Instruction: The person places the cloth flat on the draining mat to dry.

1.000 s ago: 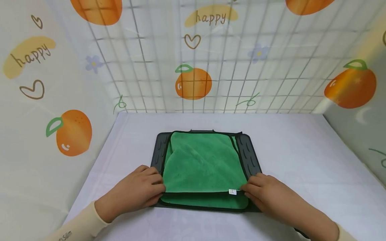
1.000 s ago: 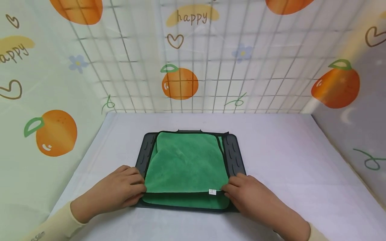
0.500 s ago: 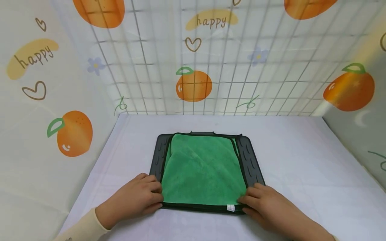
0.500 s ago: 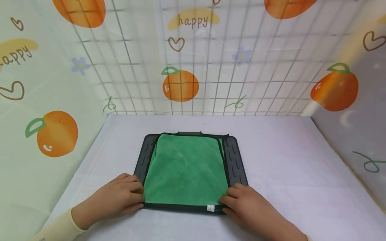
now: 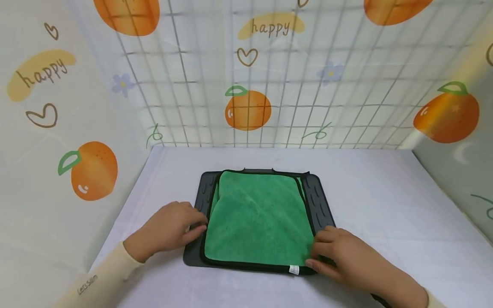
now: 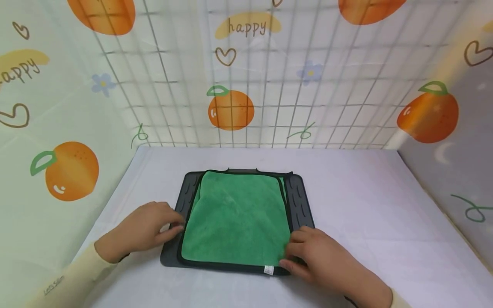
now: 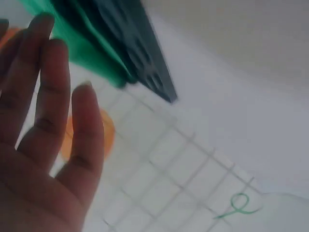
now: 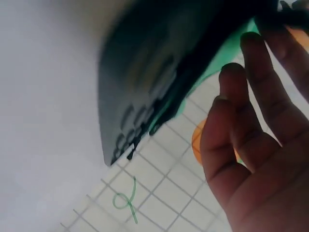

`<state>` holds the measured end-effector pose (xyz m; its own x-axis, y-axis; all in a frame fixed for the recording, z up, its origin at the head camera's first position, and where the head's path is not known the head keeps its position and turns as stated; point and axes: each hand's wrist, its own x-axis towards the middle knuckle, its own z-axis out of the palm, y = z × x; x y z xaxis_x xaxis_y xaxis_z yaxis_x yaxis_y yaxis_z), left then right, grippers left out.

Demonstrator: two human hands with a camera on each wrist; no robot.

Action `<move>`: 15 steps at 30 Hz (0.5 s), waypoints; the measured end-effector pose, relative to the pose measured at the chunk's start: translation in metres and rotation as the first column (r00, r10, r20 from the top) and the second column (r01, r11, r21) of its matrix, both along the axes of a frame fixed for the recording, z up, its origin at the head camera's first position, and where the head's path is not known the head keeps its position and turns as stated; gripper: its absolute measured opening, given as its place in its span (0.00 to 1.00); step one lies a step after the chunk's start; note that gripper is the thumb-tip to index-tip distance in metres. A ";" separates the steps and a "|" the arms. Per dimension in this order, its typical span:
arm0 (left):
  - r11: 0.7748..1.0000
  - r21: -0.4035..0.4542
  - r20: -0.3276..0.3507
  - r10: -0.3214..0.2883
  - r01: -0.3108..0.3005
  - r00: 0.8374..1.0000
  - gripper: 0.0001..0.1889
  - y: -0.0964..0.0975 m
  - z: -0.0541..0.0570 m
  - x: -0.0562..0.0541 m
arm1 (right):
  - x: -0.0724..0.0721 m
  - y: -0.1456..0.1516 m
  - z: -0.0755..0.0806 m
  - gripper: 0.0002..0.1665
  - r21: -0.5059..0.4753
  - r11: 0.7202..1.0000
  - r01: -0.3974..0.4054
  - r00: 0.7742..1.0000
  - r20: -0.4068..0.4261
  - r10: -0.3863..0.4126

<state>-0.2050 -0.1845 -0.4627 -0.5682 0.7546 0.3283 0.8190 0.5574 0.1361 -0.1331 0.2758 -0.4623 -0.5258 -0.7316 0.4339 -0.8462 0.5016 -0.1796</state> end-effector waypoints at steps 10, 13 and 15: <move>0.957 -0.053 0.291 0.288 -0.285 0.912 0.12 0.028 0.023 -0.079 | -0.050 0.000 0.030 0.09 0.121 0.954 0.274 0.962 -0.028 -0.272; 0.930 -0.113 0.303 0.368 -0.350 0.879 0.15 0.038 0.026 -0.094 | -0.068 -0.008 0.035 0.07 0.182 0.909 0.376 0.923 0.017 -0.385; 0.908 -0.150 0.301 0.419 -0.392 0.856 0.16 0.043 0.025 -0.103 | -0.084 -0.014 0.037 0.07 0.221 0.880 0.422 0.892 0.073 -0.446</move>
